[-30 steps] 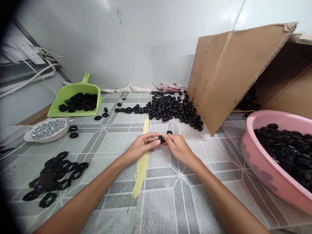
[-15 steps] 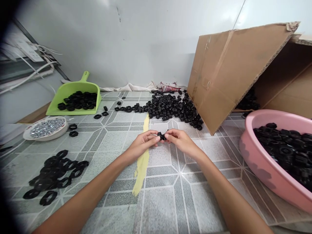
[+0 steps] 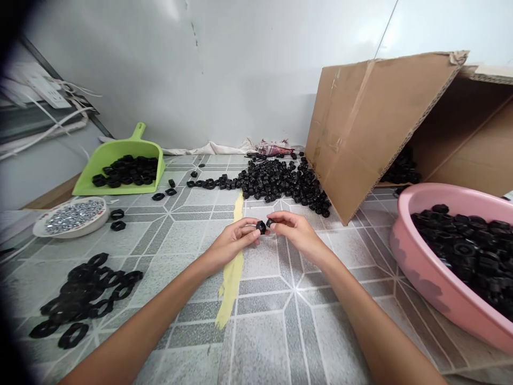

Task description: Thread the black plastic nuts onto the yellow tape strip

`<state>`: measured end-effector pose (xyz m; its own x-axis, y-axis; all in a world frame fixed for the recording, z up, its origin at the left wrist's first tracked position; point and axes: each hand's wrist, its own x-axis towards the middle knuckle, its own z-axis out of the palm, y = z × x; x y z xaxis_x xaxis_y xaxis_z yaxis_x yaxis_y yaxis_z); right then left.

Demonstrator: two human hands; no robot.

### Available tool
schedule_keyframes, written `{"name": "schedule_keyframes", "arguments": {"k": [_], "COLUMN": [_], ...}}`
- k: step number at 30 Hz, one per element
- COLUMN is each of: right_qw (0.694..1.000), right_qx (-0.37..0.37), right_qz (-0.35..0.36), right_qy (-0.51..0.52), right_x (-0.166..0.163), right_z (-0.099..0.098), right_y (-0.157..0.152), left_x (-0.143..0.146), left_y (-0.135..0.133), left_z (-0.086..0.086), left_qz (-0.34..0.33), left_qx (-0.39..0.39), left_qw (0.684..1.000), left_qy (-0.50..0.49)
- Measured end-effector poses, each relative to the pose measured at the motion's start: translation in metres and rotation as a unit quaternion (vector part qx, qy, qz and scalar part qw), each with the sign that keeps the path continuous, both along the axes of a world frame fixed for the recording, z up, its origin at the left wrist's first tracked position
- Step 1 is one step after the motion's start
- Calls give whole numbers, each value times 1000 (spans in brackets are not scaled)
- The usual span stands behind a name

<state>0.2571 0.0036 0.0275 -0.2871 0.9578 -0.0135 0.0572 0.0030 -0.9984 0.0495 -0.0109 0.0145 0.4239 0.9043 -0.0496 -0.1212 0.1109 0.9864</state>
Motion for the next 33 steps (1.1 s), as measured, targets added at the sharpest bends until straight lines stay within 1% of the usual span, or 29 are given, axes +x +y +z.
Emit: {"name": "schedule_keyframes", "arguments": {"k": [3,6,13,15,18,20,26,29,33], "right_qw": [1000,997,994,989,973,967,976,982,988], "right_qx": [14,48,78,96,128,133,101,91,108], "right_qz": [19,33,34,29,22,12,-12,-4,25], "right_qy": [1,-44,-71,-109,-189,-215,-190,-163,-109], "right_x": [-3,-4,-2,-2,-4,-7,-11,-8,-4], "right_z": [2,3,-1,-1,-1,-4,-13,-12,-6], "right_y": [-2,-3,-1,-2,-6,-9,-11,-7,-3], "left_x": [0,0,0,0,0,0,-2,-2,1], "left_y": [0,-1,0,0,-1,-2,-2,-1,-1], "left_z": [2,2,-1,-1,0,2,3,4,4], "left_qz": [2,7,13,15,13,7,-2,4,18], "left_qx": [1,7,17,25,38,45,13,4,-6], "left_qw": [1000,1000,1000,999,998,997,999,1000,1000], "left_qy": [-4,1,14,25,47,55,40,30,22]}}
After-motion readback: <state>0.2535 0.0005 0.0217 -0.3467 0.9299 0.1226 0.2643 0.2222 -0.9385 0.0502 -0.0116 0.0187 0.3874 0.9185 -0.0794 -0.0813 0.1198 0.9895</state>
